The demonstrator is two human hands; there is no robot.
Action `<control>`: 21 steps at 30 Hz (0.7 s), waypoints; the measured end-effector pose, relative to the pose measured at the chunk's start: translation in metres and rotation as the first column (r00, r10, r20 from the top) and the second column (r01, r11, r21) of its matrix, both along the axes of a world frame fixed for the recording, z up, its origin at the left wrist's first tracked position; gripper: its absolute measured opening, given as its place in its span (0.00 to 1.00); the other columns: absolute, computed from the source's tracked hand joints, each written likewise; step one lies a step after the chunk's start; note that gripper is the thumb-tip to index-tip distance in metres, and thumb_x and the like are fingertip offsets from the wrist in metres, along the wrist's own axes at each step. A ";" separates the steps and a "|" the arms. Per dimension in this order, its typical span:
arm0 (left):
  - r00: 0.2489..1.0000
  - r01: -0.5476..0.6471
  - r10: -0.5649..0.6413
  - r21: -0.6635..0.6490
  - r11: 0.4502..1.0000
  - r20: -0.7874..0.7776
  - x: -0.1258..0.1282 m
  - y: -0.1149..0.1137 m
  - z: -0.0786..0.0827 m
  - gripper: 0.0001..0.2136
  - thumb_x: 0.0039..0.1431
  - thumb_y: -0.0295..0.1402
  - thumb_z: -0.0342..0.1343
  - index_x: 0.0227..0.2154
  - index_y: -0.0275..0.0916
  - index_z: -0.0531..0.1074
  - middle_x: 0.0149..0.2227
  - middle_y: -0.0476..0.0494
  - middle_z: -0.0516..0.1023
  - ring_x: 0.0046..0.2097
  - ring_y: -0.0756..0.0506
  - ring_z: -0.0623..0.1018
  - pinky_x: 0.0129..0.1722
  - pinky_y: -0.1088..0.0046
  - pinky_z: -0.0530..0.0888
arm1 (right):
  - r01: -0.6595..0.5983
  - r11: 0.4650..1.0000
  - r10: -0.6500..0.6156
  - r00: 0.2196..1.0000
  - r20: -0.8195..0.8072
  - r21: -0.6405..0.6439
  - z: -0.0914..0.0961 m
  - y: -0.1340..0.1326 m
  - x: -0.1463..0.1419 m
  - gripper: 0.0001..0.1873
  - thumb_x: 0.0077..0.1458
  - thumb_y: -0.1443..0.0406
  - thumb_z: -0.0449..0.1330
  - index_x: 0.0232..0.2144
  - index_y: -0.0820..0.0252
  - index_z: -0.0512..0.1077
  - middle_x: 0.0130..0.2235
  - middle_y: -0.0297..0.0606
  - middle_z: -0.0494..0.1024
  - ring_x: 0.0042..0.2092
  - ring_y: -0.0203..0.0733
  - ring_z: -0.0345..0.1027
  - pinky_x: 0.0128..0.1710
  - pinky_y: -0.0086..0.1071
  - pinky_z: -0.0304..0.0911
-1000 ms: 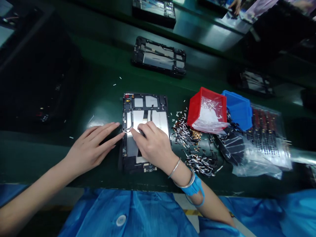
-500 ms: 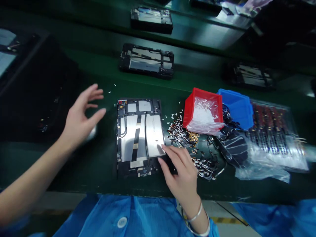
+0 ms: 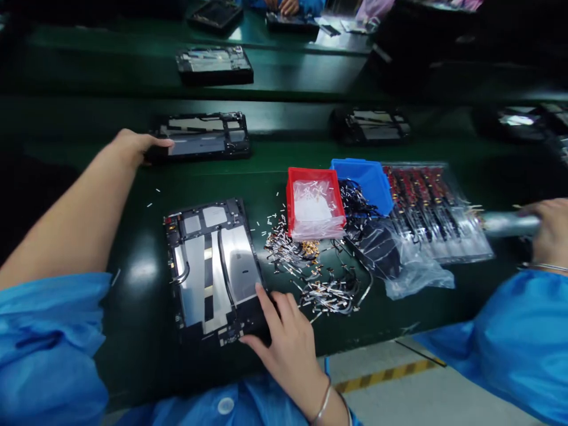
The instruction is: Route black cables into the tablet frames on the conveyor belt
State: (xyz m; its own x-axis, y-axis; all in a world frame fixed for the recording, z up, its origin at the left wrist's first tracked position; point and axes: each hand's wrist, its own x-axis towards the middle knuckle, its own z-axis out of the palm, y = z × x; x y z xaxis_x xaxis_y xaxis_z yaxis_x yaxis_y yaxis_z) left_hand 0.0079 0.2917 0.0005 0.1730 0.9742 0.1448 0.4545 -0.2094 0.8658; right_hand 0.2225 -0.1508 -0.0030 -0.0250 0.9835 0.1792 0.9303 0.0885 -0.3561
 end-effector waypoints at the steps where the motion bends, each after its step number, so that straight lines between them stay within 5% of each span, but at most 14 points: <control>1: 0.999 -0.037 0.037 -0.109 0.993 -0.001 -0.001 0.001 0.003 0.15 0.59 0.33 0.59 0.46 0.29 0.69 0.45 0.38 0.74 0.46 0.43 0.76 0.47 0.52 0.74 | -0.003 1.000 0.003 1.000 -0.007 -0.006 0.001 0.000 0.000 0.34 0.57 0.50 0.56 0.61 0.60 0.60 0.42 0.44 0.75 0.43 0.47 0.71 0.38 0.38 0.73; 4: 0.994 -0.071 0.095 -0.374 0.925 0.046 0.003 -0.001 0.013 0.12 0.55 0.26 0.62 0.40 0.25 0.68 0.40 0.39 0.77 0.45 0.41 0.75 0.50 0.40 0.70 | -0.032 0.999 0.032 0.999 -0.024 -0.002 0.010 0.004 0.004 0.35 0.56 0.48 0.57 0.59 0.62 0.63 0.40 0.44 0.76 0.40 0.45 0.70 0.36 0.37 0.72; 7: 0.974 0.027 0.078 -0.450 0.892 0.214 0.018 -0.018 0.020 0.08 0.57 0.21 0.57 0.39 0.26 0.66 0.38 0.41 0.78 0.46 0.44 0.75 0.52 0.41 0.71 | -0.042 0.994 0.042 0.999 0.004 0.102 0.022 0.022 0.007 0.22 0.59 0.54 0.57 0.49 0.64 0.71 0.39 0.44 0.77 0.40 0.44 0.70 0.37 0.36 0.70; 9: 0.939 0.087 0.070 -0.429 0.899 0.337 0.027 -0.035 0.021 0.07 0.58 0.21 0.54 0.40 0.29 0.65 0.39 0.43 0.78 0.46 0.46 0.75 0.52 0.47 0.74 | -0.061 0.979 0.047 0.996 0.070 0.196 0.027 0.043 0.006 0.09 0.60 0.66 0.56 0.40 0.63 0.74 0.36 0.42 0.77 0.38 0.42 0.68 0.37 0.34 0.68; 14: 0.847 0.142 0.053 -0.321 0.936 0.530 0.019 -0.082 0.029 0.11 0.54 0.27 0.57 0.39 0.35 0.64 0.39 0.46 0.78 0.49 0.44 0.74 0.55 0.47 0.73 | -0.258 0.958 0.223 0.944 0.245 0.122 0.030 0.086 -0.003 0.10 0.59 0.70 0.54 0.29 0.62 0.73 0.29 0.38 0.75 0.34 0.41 0.66 0.31 0.32 0.63; 17: 0.787 0.142 0.024 -0.218 0.966 0.616 -0.005 -0.110 0.050 0.14 0.51 0.31 0.59 0.39 0.38 0.63 0.42 0.48 0.77 0.53 0.43 0.72 0.59 0.46 0.69 | -0.225 0.959 0.191 0.962 0.195 0.171 0.031 0.080 0.000 0.10 0.60 0.70 0.54 0.27 0.62 0.71 0.28 0.37 0.74 0.34 0.39 0.67 0.33 0.30 0.63; 21: 0.747 0.066 -0.030 -0.030 0.997 0.664 -0.031 -0.144 0.088 0.15 0.54 0.31 0.54 0.44 0.34 0.62 0.48 0.48 0.75 0.55 0.44 0.72 0.61 0.49 0.67 | -0.020 0.975 -0.012 0.989 0.145 0.219 0.023 0.044 0.017 0.07 0.59 0.69 0.56 0.28 0.61 0.70 0.27 0.35 0.74 0.31 0.37 0.68 0.32 0.29 0.64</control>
